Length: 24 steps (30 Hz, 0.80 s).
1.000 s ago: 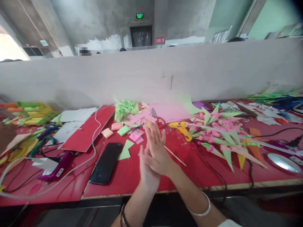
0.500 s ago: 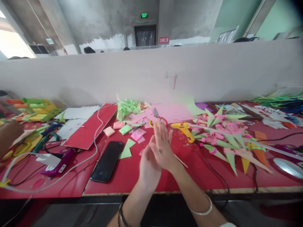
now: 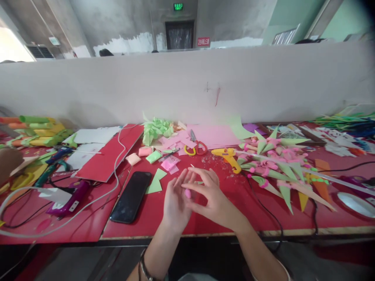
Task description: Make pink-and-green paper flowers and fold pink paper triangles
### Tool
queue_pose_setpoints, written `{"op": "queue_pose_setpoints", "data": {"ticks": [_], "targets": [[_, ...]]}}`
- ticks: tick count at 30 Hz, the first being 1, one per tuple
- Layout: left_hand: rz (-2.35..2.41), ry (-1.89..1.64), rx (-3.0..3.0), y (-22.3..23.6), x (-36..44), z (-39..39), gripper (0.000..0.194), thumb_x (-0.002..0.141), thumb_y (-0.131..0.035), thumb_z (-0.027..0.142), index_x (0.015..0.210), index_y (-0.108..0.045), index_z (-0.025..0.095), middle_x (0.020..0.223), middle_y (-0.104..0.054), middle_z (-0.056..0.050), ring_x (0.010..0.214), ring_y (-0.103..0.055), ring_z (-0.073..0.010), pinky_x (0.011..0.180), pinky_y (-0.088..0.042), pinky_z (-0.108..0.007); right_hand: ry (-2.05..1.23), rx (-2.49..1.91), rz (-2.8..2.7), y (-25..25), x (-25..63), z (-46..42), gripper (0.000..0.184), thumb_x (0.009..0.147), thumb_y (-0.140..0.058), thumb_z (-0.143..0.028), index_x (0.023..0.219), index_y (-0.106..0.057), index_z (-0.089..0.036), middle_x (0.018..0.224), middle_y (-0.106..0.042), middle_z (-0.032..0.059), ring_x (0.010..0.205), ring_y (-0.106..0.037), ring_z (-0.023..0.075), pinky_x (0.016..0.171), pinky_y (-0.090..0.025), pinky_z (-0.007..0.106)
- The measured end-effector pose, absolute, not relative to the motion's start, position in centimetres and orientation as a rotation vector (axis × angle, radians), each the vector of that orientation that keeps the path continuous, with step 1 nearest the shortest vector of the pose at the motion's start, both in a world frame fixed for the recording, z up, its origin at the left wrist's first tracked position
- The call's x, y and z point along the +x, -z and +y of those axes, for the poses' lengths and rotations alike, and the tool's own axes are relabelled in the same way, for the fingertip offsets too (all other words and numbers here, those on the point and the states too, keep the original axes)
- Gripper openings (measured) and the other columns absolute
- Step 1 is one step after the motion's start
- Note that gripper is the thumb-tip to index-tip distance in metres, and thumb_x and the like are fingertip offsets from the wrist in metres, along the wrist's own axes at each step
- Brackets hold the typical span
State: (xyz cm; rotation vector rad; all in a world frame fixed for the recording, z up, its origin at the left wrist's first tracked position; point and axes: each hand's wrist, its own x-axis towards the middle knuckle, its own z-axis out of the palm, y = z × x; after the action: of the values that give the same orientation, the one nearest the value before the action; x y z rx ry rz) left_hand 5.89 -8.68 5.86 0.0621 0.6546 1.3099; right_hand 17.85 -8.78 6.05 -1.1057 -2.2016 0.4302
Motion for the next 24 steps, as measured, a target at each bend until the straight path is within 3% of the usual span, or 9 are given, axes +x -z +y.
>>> {"op": "queue_pose_setpoints", "data": {"ticks": [4,9,14,18,24], "targets": [[0.724,-1.319,0.268,-6.5,5.9,-9.1,0.034,0.084,-0.035,0.031,0.110,-0.053,0.019,0.122,-0.051,-0.006,0.112,-0.048,-0.0167,0.080,-0.045,-0.020,-0.367,-1.160,-2.198,-5.7,17.8,-9.0,0.019,0.079,-0.051,-0.037,0.095,-0.060,-0.030,0.129,-0.039,0.0010,0.121,-0.032,0.0231,0.102,-0.011,0.052],[0.717,-1.347,0.569,-5.6,5.5,-9.1,0.032,0.082,-0.041,0.034,0.109,-0.054,0.023,0.120,-0.052,-0.005,0.109,-0.049,-0.0197,0.075,-0.044,-0.023,-0.385,-1.109,-2.062,-5.6,17.8,-9.0,0.013,0.077,-0.054,-0.031,0.088,-0.060,-0.027,0.120,-0.046,0.0030,0.115,-0.039,0.0224,0.101,-0.013,0.051],[0.707,-1.159,0.723,-4.2,4.9,-9.2,0.034,0.077,-0.049,0.043,0.089,-0.064,0.015,0.098,-0.063,-0.009,0.097,-0.055,-0.0213,0.082,-0.041,-0.030,-0.389,-1.065,-1.898,-5.3,18.0,-9.2,0.012,0.077,-0.055,-0.030,0.087,-0.059,-0.026,0.110,-0.050,0.0042,0.108,-0.044,0.0217,0.098,-0.023,0.047],[0.692,-1.105,0.742,-3.9,4.7,-9.5,0.025,0.073,-0.057,0.037,0.074,-0.066,0.013,0.081,-0.066,-0.007,0.088,-0.058,-0.0188,0.085,-0.039,-0.029,-0.394,-1.047,-1.839,-5.0,17.8,-9.1,0.014,0.076,-0.056,-0.033,0.087,-0.060,-0.026,0.104,-0.051,0.0043,0.103,-0.047,0.0216,0.093,-0.030,0.043],[0.652,-1.129,0.736,-3.6,4.3,-9.3,0.018,0.069,-0.064,0.031,0.065,-0.065,0.014,0.072,-0.064,-0.003,0.082,-0.058,-0.0155,0.085,-0.039,-0.026,-0.289,-1.086,-1.968,-5.1,17.6,-9.1,0.024,0.075,-0.056,-0.036,0.098,-0.059,-0.030,0.112,-0.051,0.0030,0.105,-0.046,0.0224,0.099,-0.019,0.045]]}}
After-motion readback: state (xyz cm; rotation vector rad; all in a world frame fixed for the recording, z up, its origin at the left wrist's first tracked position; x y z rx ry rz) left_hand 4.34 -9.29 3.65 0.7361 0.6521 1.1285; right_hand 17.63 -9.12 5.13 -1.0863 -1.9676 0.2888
